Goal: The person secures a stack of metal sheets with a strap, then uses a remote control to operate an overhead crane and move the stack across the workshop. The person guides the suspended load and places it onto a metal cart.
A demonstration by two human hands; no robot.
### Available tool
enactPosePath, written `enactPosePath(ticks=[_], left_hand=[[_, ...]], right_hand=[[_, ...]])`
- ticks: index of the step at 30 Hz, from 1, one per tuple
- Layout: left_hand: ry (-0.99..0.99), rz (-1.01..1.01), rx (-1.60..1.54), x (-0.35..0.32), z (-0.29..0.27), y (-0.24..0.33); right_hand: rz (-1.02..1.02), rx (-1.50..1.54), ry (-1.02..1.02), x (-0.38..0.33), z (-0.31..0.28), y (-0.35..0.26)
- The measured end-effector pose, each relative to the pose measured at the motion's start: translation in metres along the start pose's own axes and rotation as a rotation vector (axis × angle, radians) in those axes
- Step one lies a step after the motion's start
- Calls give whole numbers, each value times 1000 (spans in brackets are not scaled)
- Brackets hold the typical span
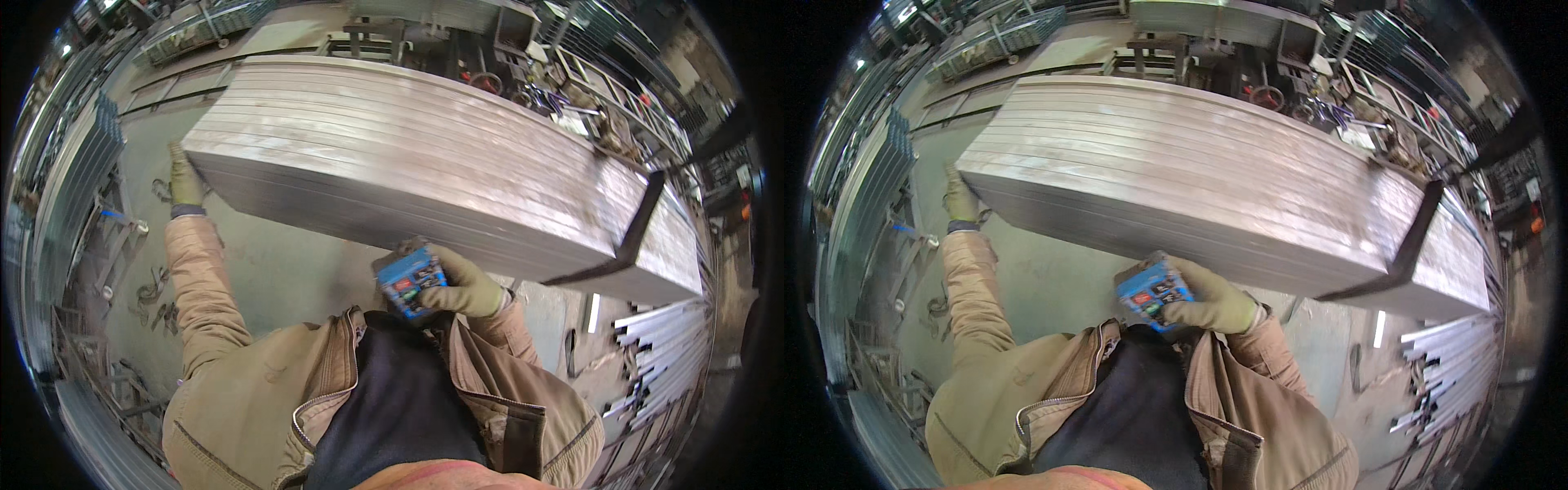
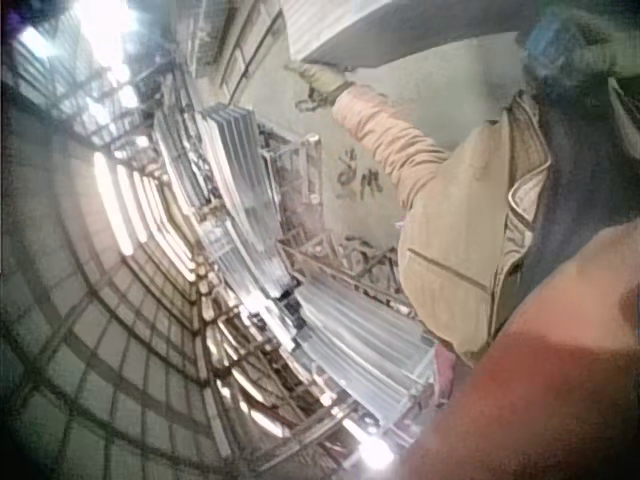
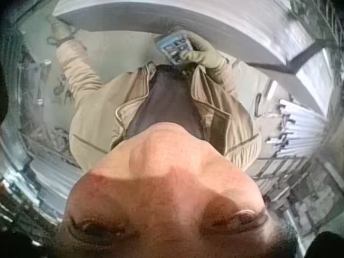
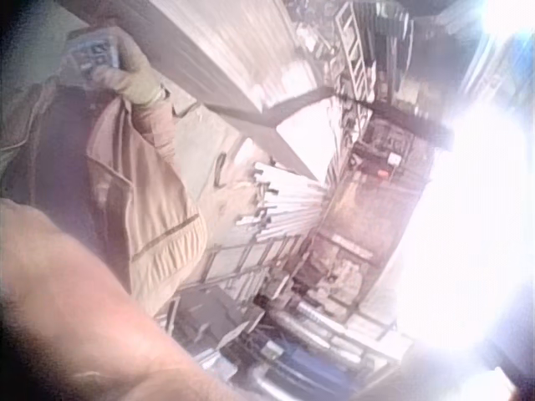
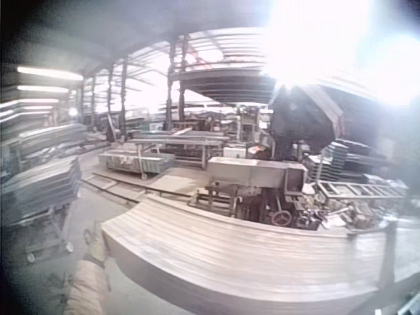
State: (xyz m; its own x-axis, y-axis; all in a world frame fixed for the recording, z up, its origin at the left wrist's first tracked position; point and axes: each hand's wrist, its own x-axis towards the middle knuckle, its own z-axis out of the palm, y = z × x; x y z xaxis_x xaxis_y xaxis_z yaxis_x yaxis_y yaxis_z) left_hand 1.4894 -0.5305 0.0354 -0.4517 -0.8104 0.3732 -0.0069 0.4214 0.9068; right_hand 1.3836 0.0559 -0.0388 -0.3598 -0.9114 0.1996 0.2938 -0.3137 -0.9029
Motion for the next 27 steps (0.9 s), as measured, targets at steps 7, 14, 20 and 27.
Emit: enactPosePath(ticks=[7,14,20,27], left_hand=[[184,159,87,11,-70,15],[485,93,-32,-65,-139,97],[484,749,439,-253,-61,195],[-355,1228,89,-499,214,308]], right_hand=[[-275,130,604,-146,13,-35],[-458,-56,962,-244,13,-88],[-519,-153,950,-283,-9,-120],[-407,-74,738,-330,-48,-187]])
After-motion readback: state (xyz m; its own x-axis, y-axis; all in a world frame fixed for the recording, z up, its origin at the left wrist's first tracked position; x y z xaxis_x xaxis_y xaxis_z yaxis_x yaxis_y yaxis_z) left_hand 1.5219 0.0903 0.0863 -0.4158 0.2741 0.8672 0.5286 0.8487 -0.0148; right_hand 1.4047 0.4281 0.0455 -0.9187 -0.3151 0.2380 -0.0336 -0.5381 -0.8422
